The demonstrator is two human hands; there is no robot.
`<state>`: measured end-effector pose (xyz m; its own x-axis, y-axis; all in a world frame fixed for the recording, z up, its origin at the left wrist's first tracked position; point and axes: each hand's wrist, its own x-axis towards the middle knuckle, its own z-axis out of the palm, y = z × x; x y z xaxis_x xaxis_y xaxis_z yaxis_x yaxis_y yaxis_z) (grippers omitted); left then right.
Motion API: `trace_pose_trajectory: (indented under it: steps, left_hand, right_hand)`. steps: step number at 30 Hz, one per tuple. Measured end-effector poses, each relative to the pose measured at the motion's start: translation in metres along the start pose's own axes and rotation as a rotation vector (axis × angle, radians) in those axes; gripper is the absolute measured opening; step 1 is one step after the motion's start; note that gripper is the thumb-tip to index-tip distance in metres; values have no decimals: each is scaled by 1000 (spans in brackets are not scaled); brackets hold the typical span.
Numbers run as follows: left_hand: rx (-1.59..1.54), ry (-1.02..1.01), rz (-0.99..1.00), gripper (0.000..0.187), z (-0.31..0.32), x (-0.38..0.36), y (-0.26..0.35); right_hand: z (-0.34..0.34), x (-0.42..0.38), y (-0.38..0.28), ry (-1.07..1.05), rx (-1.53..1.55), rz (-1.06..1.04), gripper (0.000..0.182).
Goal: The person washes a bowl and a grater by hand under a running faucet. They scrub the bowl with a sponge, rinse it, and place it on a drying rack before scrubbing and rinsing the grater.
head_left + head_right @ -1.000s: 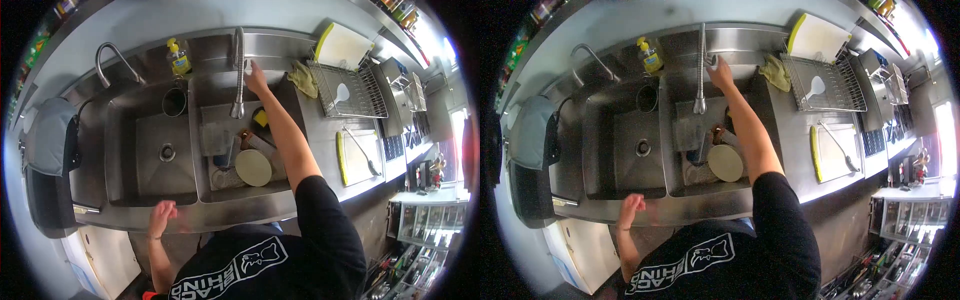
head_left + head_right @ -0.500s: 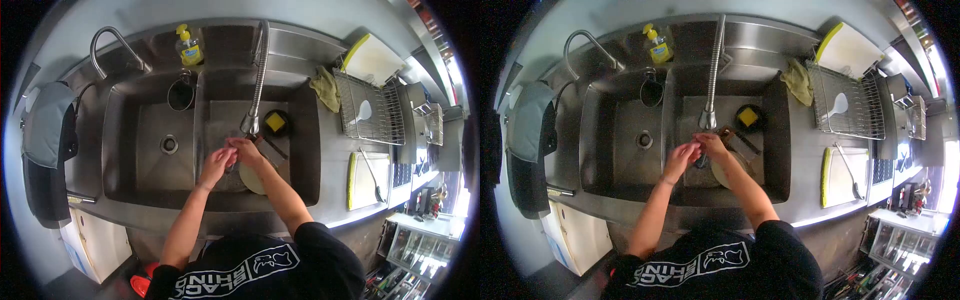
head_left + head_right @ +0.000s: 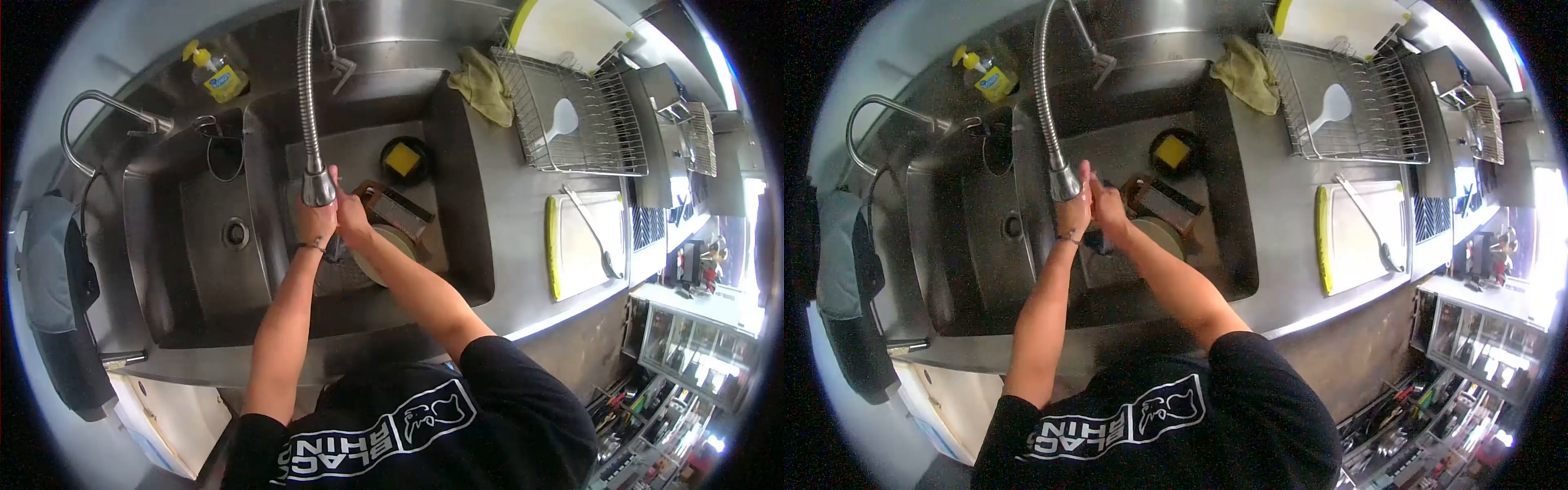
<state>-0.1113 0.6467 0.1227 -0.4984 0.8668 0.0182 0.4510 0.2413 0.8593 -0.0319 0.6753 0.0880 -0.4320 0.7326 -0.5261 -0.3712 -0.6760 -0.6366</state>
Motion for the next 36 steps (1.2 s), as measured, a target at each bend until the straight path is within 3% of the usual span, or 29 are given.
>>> trace_pose_trajectory:
  steps: [1,2,3,4,5,6,7,9,13,15,16,18,19,21,22,24,25,27,28,30,31,33,34,36]
  left_hand:
    - [40,61,90,43,-5,-4,10]
    - [80,122,180,45,-12,-5,20]
    - [214,59,146,42,-20,-6,22]
    - [221,58,135,42,-23,-7,7]
    - [210,-29,162,39,-26,-10,-14]
    - [199,-117,185,37,-29,-16,-29]
    - [202,-117,174,37,-31,-25,-36]
    - [214,-331,-307,24,-33,-51,-45]
    - [249,-421,-388,23,-13,-88,-47]
    - [274,-486,-215,22,2,-91,-39]
    - [274,-489,-220,22,10,-90,-32]
    - [595,-486,297,21,31,-82,-18]
    - [594,-493,294,21,43,-75,-11]
    - [648,-851,484,49,64,-56,-2]
    - [648,-855,488,49,71,-57,-4]
    - [703,-799,580,45,88,-62,-16]
    - [704,-796,583,45,91,-63,-19]
    - [857,-683,752,32,99,-59,-24]
    - [856,-678,759,32,103,-59,-29]
    - [837,-752,810,31,108,-57,-43]
    - [841,-749,808,31,106,-58,-47]
    - [654,-810,464,28,96,-60,-55]
    - [664,-810,463,28,77,-60,-40]
    - [516,-703,-3,30,27,-55,10]
  right_hand:
    - [-4,4,-3,71,-221,-32,28]
    - [-22,21,-10,39,-737,-241,31]
    - [-49,37,-15,-3,-1251,-451,34]
    - [-24,7,-79,134,-1240,-38,26]
    - [-84,55,-60,21,-1508,-350,29]
    - [-86,63,-80,193,-1385,-205,26]
    - [-91,69,-101,289,-1516,-144,29]
    - [-120,96,-111,345,-1719,-102,45]
    - [-172,138,-91,270,-1841,-89,61]
    - [-214,174,-57,182,-1938,-234,59]
    - [-211,171,-56,179,-1938,-229,59]
    - [-200,167,-56,276,-2131,-167,71]
    - [-195,161,-57,275,-2131,-158,71]
    - [-188,156,-59,290,-1937,37,71]
    - [-188,156,-62,294,-1934,40,71]
    - [-189,158,-73,314,-1418,83,64]
    - [-181,143,-83,315,-1418,79,64]
    - [-169,100,-109,151,-235,242,52]
    - [-163,80,-117,152,-237,234,52]
    - [-149,42,-127,-184,21,156,41]
    - [-142,27,-131,-189,21,156,41]
    - [-127,-3,-137,-84,-39,48,31]
    - [-120,-19,-140,-90,-31,47,31]
    - [-107,-49,-150,112,-376,-52,23]
